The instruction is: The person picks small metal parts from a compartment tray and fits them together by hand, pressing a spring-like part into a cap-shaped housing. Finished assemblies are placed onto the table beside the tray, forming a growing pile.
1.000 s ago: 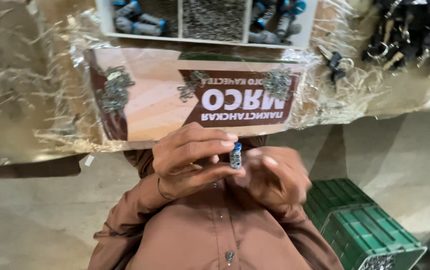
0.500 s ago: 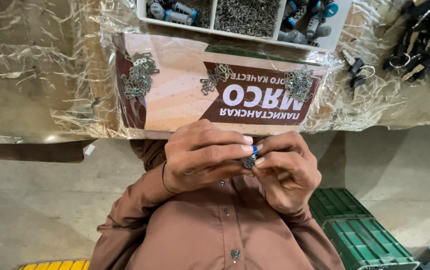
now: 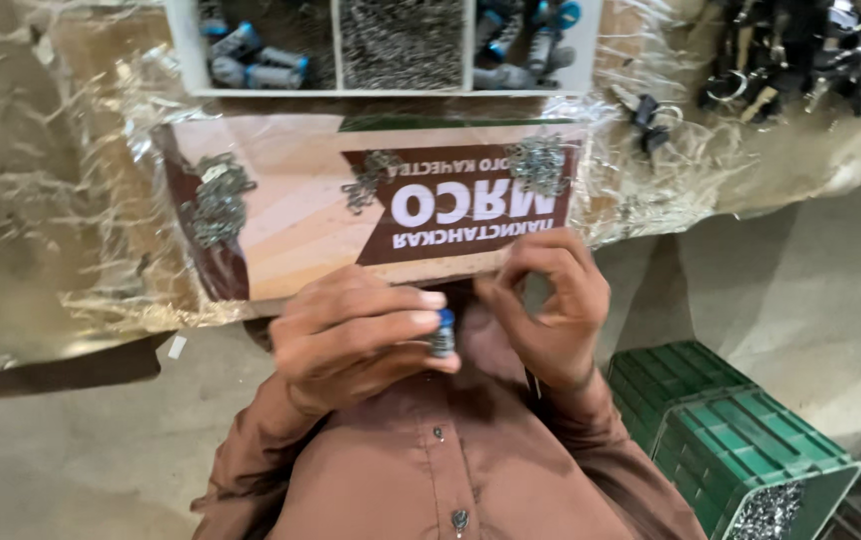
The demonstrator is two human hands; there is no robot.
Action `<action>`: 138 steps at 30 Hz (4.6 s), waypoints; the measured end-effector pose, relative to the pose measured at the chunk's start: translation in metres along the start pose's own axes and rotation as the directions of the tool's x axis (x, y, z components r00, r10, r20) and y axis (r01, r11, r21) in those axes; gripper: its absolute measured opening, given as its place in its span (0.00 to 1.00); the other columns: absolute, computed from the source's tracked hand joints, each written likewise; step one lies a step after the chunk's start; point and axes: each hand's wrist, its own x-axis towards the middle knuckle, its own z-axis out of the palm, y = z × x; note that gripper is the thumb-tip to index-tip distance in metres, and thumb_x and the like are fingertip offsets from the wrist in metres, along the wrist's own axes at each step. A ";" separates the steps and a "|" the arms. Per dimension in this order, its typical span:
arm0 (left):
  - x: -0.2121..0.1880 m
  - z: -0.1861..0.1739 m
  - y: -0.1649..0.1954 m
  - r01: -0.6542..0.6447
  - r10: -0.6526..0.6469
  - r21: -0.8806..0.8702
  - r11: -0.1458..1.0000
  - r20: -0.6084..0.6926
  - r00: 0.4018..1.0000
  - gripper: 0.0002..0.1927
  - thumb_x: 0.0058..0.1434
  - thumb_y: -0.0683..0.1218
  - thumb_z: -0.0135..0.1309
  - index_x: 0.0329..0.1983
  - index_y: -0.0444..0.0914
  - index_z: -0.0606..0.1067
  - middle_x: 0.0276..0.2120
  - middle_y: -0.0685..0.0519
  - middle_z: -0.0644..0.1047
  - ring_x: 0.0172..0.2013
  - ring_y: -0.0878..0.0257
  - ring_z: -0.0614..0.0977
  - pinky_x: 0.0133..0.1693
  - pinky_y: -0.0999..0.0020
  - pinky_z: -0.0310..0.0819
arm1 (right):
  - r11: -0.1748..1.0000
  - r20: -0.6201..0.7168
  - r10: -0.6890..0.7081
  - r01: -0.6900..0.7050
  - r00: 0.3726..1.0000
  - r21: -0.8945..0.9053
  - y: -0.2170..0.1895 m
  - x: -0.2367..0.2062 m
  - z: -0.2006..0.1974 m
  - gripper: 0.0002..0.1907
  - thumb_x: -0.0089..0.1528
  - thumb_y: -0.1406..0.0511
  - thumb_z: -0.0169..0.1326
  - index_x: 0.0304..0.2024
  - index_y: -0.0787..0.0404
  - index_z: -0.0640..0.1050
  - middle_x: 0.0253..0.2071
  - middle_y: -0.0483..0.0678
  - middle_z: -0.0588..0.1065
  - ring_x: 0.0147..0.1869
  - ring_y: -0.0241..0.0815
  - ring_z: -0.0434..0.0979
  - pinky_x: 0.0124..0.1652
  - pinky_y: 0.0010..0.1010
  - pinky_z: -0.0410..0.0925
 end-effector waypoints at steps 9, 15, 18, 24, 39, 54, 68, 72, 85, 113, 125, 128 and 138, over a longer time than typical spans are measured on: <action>-0.001 -0.003 -0.010 0.022 -0.021 0.015 1.000 -0.066 0.998 0.23 0.50 0.46 0.76 0.45 0.34 0.79 0.41 0.45 0.82 0.34 0.60 0.84 0.35 0.69 0.76 | 0.719 -0.103 -0.200 0.075 0.974 -0.691 0.011 0.009 0.009 0.28 0.61 0.61 0.70 0.60 0.68 0.76 0.46 0.53 0.71 0.45 0.49 0.74 0.45 0.38 0.71; 0.003 0.001 -0.007 0.037 -0.036 0.022 0.999 -0.062 0.997 0.23 0.50 0.46 0.76 0.45 0.34 0.79 0.41 0.46 0.82 0.36 0.58 0.85 0.37 0.68 0.77 | 0.894 -0.132 -0.168 0.094 0.977 -0.437 0.023 -0.004 0.002 0.19 0.61 0.65 0.70 0.52 0.60 0.79 0.47 0.51 0.72 0.42 0.42 0.75 0.41 0.31 0.72; 0.001 0.000 -0.007 0.048 -0.046 0.030 0.998 -0.048 0.998 0.24 0.50 0.46 0.76 0.46 0.34 0.79 0.41 0.45 0.82 0.36 0.58 0.84 0.37 0.68 0.76 | 0.920 -0.142 -0.141 0.077 0.980 -0.385 0.028 -0.011 -0.001 0.17 0.62 0.68 0.70 0.52 0.61 0.80 0.49 0.50 0.72 0.43 0.39 0.76 0.41 0.30 0.73; -0.004 0.001 -0.010 0.038 -0.036 0.038 0.999 -0.063 0.997 0.24 0.49 0.48 0.76 0.46 0.35 0.79 0.41 0.47 0.82 0.36 0.60 0.85 0.35 0.69 0.73 | 0.767 0.128 -0.353 0.365 0.927 -0.528 0.038 -0.011 -0.012 0.19 0.57 0.67 0.72 0.50 0.59 0.83 0.48 0.48 0.73 0.46 0.42 0.74 0.43 0.36 0.71; -0.004 0.002 -0.003 0.038 -0.034 0.078 0.996 -0.056 0.998 0.22 0.53 0.48 0.75 0.47 0.36 0.79 0.43 0.48 0.82 0.40 0.57 0.86 0.39 0.67 0.77 | 0.852 0.017 -0.489 0.482 0.872 -0.202 0.031 -0.011 0.006 0.08 0.57 0.75 0.64 0.38 0.67 0.79 0.39 0.54 0.79 0.40 0.49 0.82 0.41 0.36 0.76; -0.021 -0.007 -0.007 -0.005 0.013 0.054 0.999 -0.139 0.990 0.25 0.51 0.48 0.76 0.48 0.35 0.79 0.43 0.47 0.82 0.40 0.58 0.86 0.35 0.71 0.79 | 0.805 0.349 -0.051 0.245 0.936 -0.540 0.100 -0.054 0.025 0.11 0.59 0.66 0.59 0.44 0.56 0.83 0.41 0.51 0.78 0.43 0.55 0.79 0.45 0.44 0.71; -0.034 -0.005 0.011 -0.002 0.020 0.130 0.992 -0.137 0.990 0.22 0.53 0.47 0.74 0.46 0.35 0.79 0.42 0.47 0.82 0.38 0.59 0.85 0.37 0.69 0.79 | 0.710 0.488 -0.085 0.397 0.869 -0.582 0.162 -0.033 0.072 0.21 0.62 0.60 0.55 0.55 0.63 0.78 0.53 0.61 0.76 0.56 0.61 0.76 0.55 0.50 0.67; -0.032 -0.001 0.012 0.002 0.014 0.118 0.993 -0.137 0.990 0.22 0.52 0.48 0.75 0.45 0.35 0.80 0.41 0.48 0.83 0.36 0.60 0.85 0.36 0.69 0.77 | 0.959 0.414 0.074 0.049 0.907 -0.280 0.085 -0.029 0.043 0.11 0.65 0.66 0.56 0.49 0.61 0.81 0.44 0.56 0.80 0.45 0.55 0.81 0.46 0.40 0.74; -0.028 0.005 0.006 -0.014 0.018 0.099 0.995 -0.035 0.999 0.22 0.57 0.47 0.74 0.52 0.40 0.79 0.48 0.53 0.82 0.35 0.65 0.82 0.36 0.72 0.75 | 0.916 0.042 -0.396 0.397 0.917 -0.050 -0.036 -0.026 0.012 0.12 0.56 0.80 0.62 0.41 0.68 0.78 0.38 0.54 0.77 0.39 0.44 0.80 0.37 0.29 0.73; -0.005 0.022 0.001 -0.043 0.073 0.212 0.976 -0.134 0.988 0.21 0.57 0.48 0.72 0.51 0.39 0.80 0.46 0.53 0.81 0.39 0.61 0.84 0.39 0.68 0.78 | 0.970 -0.019 -0.021 0.025 1.000 0.242 -0.028 -0.019 -0.001 0.24 0.68 0.71 0.56 0.65 0.66 0.66 0.48 0.57 0.82 0.47 0.39 0.86 0.45 0.25 0.78; 0.000 0.029 0.000 0.004 -0.051 0.330 0.944 0.134 0.990 0.21 0.61 0.34 0.62 0.58 0.36 0.77 0.45 0.48 0.82 0.41 0.56 0.86 0.41 0.65 0.80 | 0.972 0.167 0.086 -0.119 0.982 0.202 0.010 0.001 -0.036 0.12 0.63 0.67 0.62 0.48 0.66 0.79 0.42 0.50 0.81 0.43 0.38 0.81 0.44 0.28 0.73; 0.003 0.032 -0.002 0.090 -0.114 0.335 0.938 0.052 0.992 0.18 0.62 0.34 0.63 0.56 0.37 0.78 0.45 0.47 0.82 0.40 0.56 0.86 0.41 0.66 0.81 | 0.772 -0.246 -0.312 0.094 0.918 -0.628 0.033 0.025 -0.041 0.14 0.71 0.57 0.63 0.50 0.60 0.80 0.55 0.50 0.78 0.65 0.48 0.75 0.67 0.44 0.68; 0.012 0.031 0.003 0.185 -0.178 0.238 0.954 -0.050 0.983 0.14 0.66 0.34 0.61 0.54 0.36 0.78 0.46 0.46 0.82 0.45 0.55 0.87 0.46 0.67 0.83 | 0.926 -0.451 -0.262 0.091 0.853 -0.367 0.070 0.065 -0.058 0.13 0.71 0.58 0.60 0.49 0.60 0.78 0.54 0.54 0.75 0.59 0.47 0.73 0.59 0.41 0.68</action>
